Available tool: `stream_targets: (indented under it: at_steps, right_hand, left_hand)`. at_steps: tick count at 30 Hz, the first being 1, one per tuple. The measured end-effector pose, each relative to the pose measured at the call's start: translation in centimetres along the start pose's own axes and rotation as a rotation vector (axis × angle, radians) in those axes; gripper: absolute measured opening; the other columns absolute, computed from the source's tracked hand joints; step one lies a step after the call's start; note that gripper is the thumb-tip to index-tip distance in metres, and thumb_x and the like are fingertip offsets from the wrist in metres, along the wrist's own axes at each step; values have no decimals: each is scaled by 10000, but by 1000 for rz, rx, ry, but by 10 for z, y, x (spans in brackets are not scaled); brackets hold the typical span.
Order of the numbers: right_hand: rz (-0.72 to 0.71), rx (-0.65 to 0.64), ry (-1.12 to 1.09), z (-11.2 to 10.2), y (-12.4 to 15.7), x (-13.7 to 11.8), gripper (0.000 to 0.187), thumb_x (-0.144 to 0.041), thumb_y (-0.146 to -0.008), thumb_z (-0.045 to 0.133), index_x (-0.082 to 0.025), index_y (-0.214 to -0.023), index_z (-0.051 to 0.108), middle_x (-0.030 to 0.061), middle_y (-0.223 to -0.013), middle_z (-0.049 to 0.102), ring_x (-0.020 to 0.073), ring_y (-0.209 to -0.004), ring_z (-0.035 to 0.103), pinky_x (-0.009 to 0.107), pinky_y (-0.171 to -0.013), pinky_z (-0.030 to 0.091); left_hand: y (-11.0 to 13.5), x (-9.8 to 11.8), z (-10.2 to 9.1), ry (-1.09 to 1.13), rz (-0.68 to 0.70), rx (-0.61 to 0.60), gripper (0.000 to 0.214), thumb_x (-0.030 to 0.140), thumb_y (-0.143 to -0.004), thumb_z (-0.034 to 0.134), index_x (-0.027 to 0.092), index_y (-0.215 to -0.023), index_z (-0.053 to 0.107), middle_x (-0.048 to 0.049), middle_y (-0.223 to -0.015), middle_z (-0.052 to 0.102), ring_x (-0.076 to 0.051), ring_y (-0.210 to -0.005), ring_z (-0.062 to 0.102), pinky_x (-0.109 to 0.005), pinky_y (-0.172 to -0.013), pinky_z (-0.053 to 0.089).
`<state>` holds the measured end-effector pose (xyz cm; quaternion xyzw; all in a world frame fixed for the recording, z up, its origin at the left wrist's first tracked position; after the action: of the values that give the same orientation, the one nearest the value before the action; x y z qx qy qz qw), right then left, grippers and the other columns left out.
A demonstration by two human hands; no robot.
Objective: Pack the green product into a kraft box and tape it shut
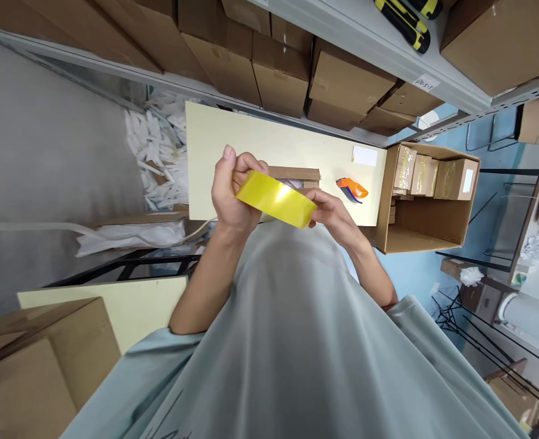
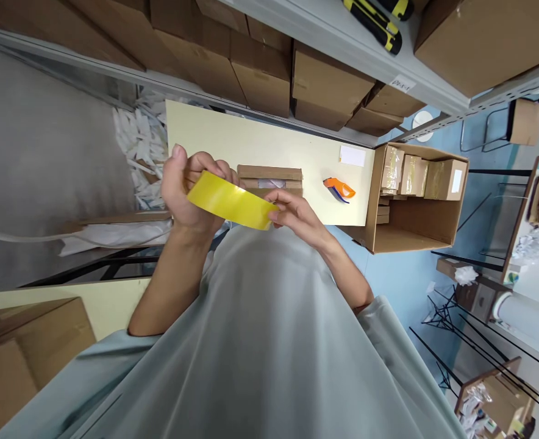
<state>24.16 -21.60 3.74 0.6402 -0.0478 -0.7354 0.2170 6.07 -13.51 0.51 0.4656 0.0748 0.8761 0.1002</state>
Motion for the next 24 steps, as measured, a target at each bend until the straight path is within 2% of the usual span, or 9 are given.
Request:
stream_targets:
  at_steps: [2, 7, 11, 17, 21, 24]
  right_hand:
    - [-4, -35, 52, 1, -1, -2, 351, -557, -899, 769, -248, -1021, 658, 14, -1000, 674, 167, -828, 589, 294, -690, 515]
    - [-44, -52, 200, 1, -2, -9, 346, -553, -948, 758, -237, -1050, 661, 40, -1082, 707, 156, -797, 549, 295, -657, 472]
    - [-46, -28, 294, 5, -1, -16, 297, -521, -985, 732, -244, -1065, 661, 53, -1149, 736, 190, -917, 624, 307, -715, 509]
    - [-136, -72, 285, 2, -2, -16, 282, -481, -986, 706, -239, -1131, 694, 86, -1229, 733, 242, -1087, 665, 351, -830, 567]
    - [-187, -70, 249, 1, 0, -10, 345, -519, -998, 698, -235, -1194, 697, 83, -1214, 722, 223, -1017, 649, 339, -799, 558]
    - [-143, -62, 209, 4, 0, -11, 392, -608, -1013, 711, -230, -1117, 689, 86, -1190, 729, 206, -959, 638, 313, -728, 524]
  left_hand:
    - [1, -1, -2, -12, 32, 10, 836, 938, -1062, 458, 270, -583, 611, -32, -561, 507, -184, -527, 436, -377, -578, 384]
    - [4, 12, -2, -147, 137, -14, 828, 844, -1132, 434, 253, -585, 630, -57, -572, 542, -200, -556, 504, -410, -611, 376]
    - [7, 22, 2, -222, 260, -29, 772, 753, -1134, 542, 229, -591, 703, -86, -583, 603, -207, -560, 530, -422, -579, 320]
    - [9, 31, 5, -191, 302, -54, 714, 711, -1107, 637, 217, -606, 757, -83, -570, 625, -199, -529, 552, -418, -540, 313]
    - [6, 30, 2, -148, 340, -109, 785, 752, -1148, 552, 213, -618, 765, -63, -545, 596, -185, -481, 538, -403, -501, 296]
    - [6, 28, 1, -157, 392, -132, 844, 796, -1167, 470, 204, -654, 784, -68, -570, 625, -179, -497, 548, -394, -509, 306]
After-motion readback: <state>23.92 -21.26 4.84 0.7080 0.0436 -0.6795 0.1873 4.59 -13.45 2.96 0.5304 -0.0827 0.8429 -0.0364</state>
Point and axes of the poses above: each hand's wrist, its own y-axis away from the middle knuckle, its own z-axis out of the palm, x = y × z, the point moved 1 cm from there along -y, towards the middle knuckle
